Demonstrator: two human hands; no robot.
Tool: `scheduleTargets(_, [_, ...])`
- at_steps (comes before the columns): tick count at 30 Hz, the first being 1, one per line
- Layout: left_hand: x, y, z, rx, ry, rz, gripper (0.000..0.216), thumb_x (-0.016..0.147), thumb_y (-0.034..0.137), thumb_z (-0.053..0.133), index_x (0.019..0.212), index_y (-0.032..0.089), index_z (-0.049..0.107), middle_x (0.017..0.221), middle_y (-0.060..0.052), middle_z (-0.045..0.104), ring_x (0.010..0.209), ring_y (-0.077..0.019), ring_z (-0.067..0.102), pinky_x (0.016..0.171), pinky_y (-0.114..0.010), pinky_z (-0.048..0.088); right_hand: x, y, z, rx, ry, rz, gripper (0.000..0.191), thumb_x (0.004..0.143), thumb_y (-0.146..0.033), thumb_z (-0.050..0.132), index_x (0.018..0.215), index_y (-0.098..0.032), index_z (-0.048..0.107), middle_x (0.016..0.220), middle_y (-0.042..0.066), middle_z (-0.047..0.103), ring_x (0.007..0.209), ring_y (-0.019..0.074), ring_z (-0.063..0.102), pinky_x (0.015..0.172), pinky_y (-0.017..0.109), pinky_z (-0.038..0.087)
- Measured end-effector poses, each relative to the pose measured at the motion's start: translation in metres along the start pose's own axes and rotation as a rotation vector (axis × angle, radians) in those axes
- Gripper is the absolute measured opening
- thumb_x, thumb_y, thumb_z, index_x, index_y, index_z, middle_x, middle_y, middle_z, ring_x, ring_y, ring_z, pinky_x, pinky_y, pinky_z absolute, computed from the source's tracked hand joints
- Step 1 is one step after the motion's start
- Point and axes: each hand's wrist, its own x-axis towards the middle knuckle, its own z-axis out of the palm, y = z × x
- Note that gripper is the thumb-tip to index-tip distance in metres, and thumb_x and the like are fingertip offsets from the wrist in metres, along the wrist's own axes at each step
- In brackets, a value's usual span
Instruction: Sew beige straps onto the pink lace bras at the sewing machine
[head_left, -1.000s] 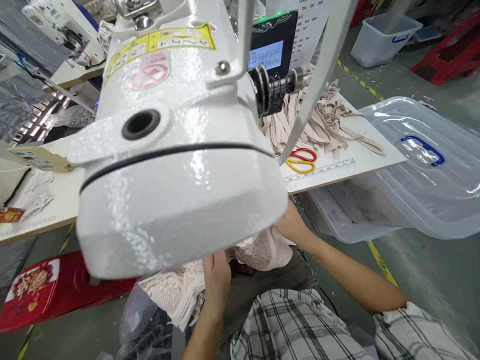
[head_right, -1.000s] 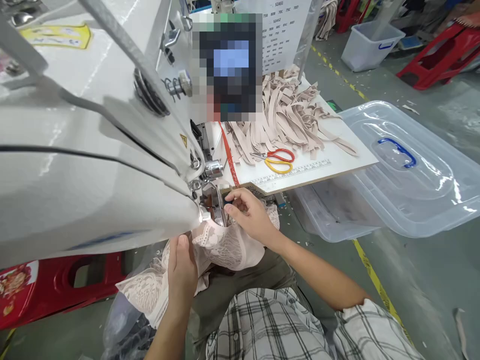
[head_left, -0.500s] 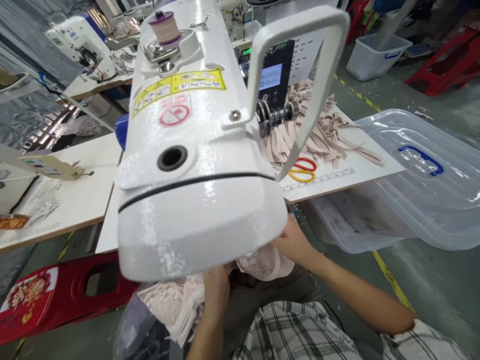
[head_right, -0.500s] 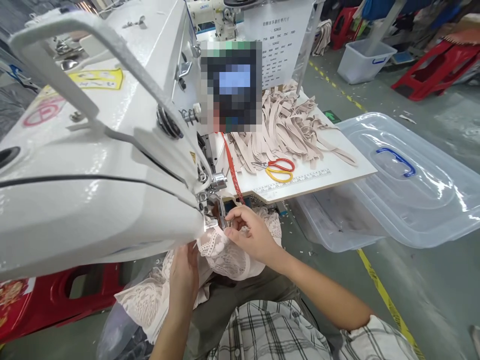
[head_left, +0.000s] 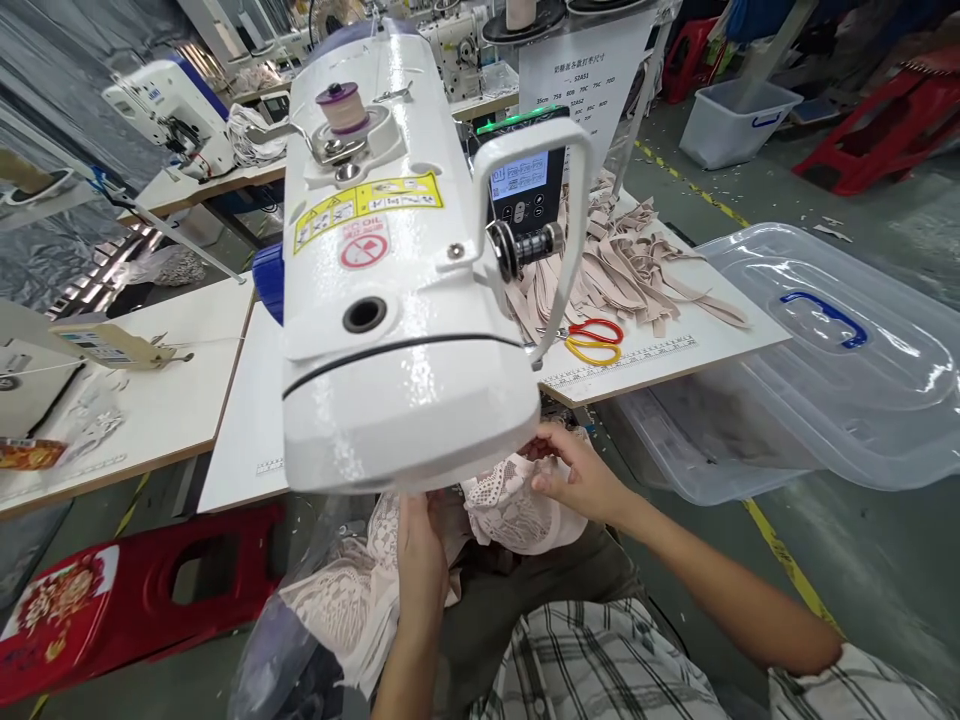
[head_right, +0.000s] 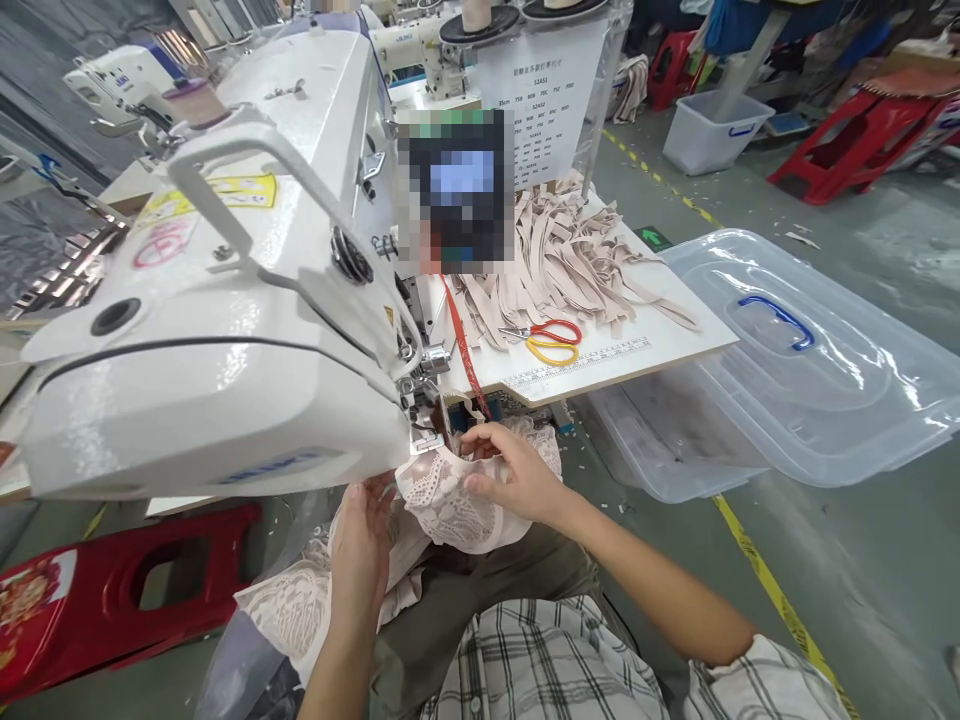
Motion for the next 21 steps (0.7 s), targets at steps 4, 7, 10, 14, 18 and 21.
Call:
scheduleTargets(4, [0.004,0.011,0.003,-0.010,-0.009,-0.043,0.049,0.091,0.060,0.048,0.112,0.018,0.061,0.124,-0.016,0.063,0.120,-0.0277,0.059,0.103,-0.045,0.047,-0.005,0.000,-0.007,-0.096,-0.067,0.000,0.051,0.095,-0.066,0.043,0.089,-0.019,0.063,0.082,0.005,0.065,0.076,0.0180,0.061,0.068,0.029,0.048])
scheduleTargets(7, [0.004,0.022,0.009,-0.017,-0.218,-0.162,0.052,0.084,0.067,0.053,0.102,0.020,0.067,0.117,-0.017,0.068,0.114,-0.0315,0.062,0.095,-0.045,0.051,-0.015,-0.015,-0.005,-0.053,-0.101,0.038,0.054,0.096,-0.064,0.041,0.067,-0.020,0.056,0.062,-0.001,0.055,0.059,0.0141,0.053,0.056,0.025,0.041])
scheduleTargets(10, [-0.016,0.034,0.017,-0.075,-0.570,-0.306,0.054,0.082,0.070,0.055,0.091,0.019,0.072,0.091,-0.013,0.073,0.096,-0.0314,0.067,0.081,-0.043,0.055,-0.035,-0.040,0.007,0.014,-0.451,0.007,0.050,0.096,-0.057,0.044,0.069,-0.020,0.062,0.066,-0.001,0.059,0.062,0.0137,0.056,0.062,0.024,0.044])
scheduleTargets(14, [-0.047,0.039,0.007,-0.228,-0.983,-0.401,0.049,0.072,0.063,0.075,0.071,0.015,0.070,0.060,-0.005,0.061,0.061,-0.0183,0.061,0.059,-0.028,0.046,-0.070,-0.049,0.026,-0.092,-0.834,0.002,0.038,0.098,-0.035,0.043,0.071,-0.020,0.066,0.067,-0.002,0.060,0.064,0.0122,0.054,0.065,0.021,0.041])
scheduleTargets(18, [-0.024,0.056,-0.040,-0.682,-0.404,-0.393,0.036,0.073,0.042,0.083,0.066,0.017,0.059,0.056,0.006,0.045,0.055,-0.0087,0.054,0.060,-0.021,0.046,-0.073,-0.021,0.016,-0.388,-0.411,0.092,0.039,0.098,-0.035,0.039,0.073,-0.020,0.065,0.071,0.002,0.064,0.064,0.0151,0.054,0.061,0.024,0.039])
scheduleTargets(21, [0.010,0.093,-0.088,-0.893,-0.041,-0.181,0.018,0.078,0.018,0.070,0.073,0.019,0.052,0.054,0.010,0.037,0.046,-0.0055,0.043,0.061,-0.022,0.050,-0.060,-0.014,-0.006,-0.437,-0.346,0.104,0.042,0.100,-0.041,0.036,0.083,-0.020,0.069,0.080,0.007,0.069,0.073,0.0191,0.061,0.069,0.027,0.043])
